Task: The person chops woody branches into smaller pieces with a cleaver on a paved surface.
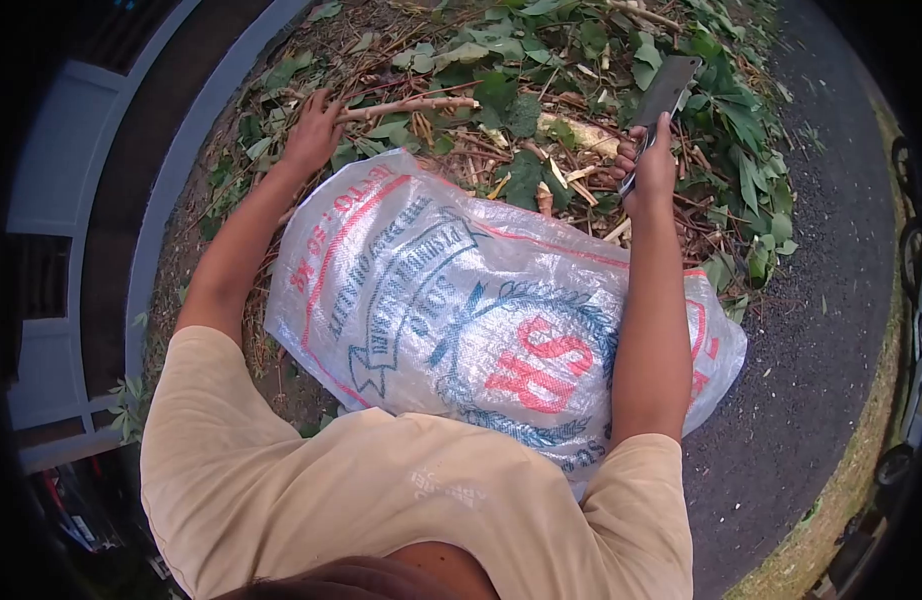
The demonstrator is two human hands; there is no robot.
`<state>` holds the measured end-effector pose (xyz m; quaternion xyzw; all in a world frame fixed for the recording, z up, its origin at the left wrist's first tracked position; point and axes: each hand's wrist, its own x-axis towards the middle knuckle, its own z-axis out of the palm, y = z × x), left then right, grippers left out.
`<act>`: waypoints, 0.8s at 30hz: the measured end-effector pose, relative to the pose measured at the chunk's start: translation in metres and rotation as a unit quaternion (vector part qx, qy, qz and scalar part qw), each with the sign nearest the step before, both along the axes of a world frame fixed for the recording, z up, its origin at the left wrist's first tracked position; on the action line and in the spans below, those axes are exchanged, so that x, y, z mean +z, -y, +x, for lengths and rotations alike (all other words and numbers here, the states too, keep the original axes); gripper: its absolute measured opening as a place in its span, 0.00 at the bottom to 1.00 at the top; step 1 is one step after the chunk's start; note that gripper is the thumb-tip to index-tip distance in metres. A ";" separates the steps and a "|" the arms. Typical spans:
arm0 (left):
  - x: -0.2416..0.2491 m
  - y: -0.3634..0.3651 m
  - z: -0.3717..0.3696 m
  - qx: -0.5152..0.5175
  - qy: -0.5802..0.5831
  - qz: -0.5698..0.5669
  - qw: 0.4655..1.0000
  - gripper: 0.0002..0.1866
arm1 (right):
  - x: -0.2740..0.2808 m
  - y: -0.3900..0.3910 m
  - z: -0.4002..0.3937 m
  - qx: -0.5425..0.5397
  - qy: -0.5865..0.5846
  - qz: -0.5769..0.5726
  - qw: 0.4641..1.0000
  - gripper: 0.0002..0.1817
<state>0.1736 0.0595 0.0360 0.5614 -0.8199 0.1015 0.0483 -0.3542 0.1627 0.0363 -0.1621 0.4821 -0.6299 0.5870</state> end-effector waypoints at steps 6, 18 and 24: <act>0.096 0.007 -0.090 -0.064 0.031 -0.140 0.988 0.23 | 0.011 -0.004 -0.001 -0.014 -0.011 -0.034 0.999 0.31; 0.005 0.001 -0.250 -0.165 -0.009 -0.067 0.984 0.19 | 0.014 -0.011 -0.006 -0.052 -0.157 -0.095 0.982 0.31; -0.060 0.005 -0.251 -0.091 0.102 -0.001 0.991 0.17 | -0.025 0.003 0.003 0.033 -0.287 0.001 0.957 0.32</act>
